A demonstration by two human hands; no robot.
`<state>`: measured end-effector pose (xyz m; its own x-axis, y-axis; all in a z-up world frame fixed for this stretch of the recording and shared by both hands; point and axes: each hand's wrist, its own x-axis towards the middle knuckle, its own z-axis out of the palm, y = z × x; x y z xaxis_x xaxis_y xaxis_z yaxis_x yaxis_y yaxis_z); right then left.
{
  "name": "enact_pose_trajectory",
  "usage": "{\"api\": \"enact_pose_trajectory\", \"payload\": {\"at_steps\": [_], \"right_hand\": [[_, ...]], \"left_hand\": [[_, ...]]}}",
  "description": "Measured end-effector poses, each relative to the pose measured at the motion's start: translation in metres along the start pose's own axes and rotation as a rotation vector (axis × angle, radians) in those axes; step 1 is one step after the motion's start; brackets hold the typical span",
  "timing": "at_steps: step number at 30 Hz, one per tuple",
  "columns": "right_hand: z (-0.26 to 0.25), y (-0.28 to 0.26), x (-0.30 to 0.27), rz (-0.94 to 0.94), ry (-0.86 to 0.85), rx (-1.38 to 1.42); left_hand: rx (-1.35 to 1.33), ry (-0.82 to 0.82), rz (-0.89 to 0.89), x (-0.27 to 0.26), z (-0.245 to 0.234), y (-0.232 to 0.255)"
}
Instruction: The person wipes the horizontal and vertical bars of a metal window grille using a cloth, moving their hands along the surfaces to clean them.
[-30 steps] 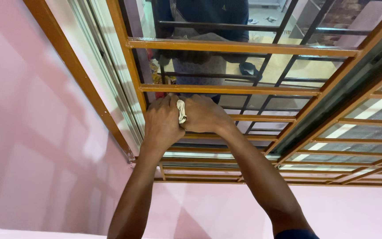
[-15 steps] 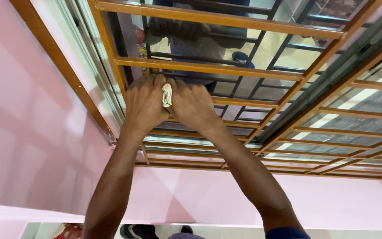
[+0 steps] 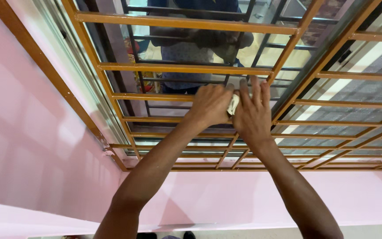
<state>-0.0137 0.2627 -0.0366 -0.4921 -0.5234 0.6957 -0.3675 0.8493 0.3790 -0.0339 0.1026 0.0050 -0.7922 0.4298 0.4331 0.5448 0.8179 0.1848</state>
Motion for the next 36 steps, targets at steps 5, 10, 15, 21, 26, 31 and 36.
{"api": "enact_pose_trajectory", "payload": {"at_steps": [5, 10, 15, 21, 26, 31, 36], "right_hand": [[0.026, 0.029, -0.042, 0.043, 0.008, -0.167], [0.064, 0.024, -0.052, 0.112, 0.359, 0.306], [0.059, 0.018, -0.042, 0.290, 0.548, 0.654], [0.009, 0.052, 0.001, 0.478, 0.577, 0.747], [0.013, 0.061, 0.024, 0.443, 0.512, 1.367], [0.053, 0.053, -0.006, 0.480, 0.460, 1.456], [0.095, 0.033, -0.040, 0.522, 0.543, 1.250]], "left_hand": [[-0.039, -0.102, 0.079, 0.032, 0.020, 0.024], [-0.055, -0.146, 0.007, 0.038, 0.030, 0.033], [-0.303, 0.016, -0.050, 0.035, 0.027, 0.035], [-0.816, 0.284, -0.036, 0.061, 0.047, 0.048], [-0.604, 0.137, -0.141, 0.072, 0.066, 0.047], [-0.509, 0.073, -0.092, 0.064, 0.064, 0.041], [-0.162, 0.014, -0.067, 0.047, 0.064, 0.040]]}}
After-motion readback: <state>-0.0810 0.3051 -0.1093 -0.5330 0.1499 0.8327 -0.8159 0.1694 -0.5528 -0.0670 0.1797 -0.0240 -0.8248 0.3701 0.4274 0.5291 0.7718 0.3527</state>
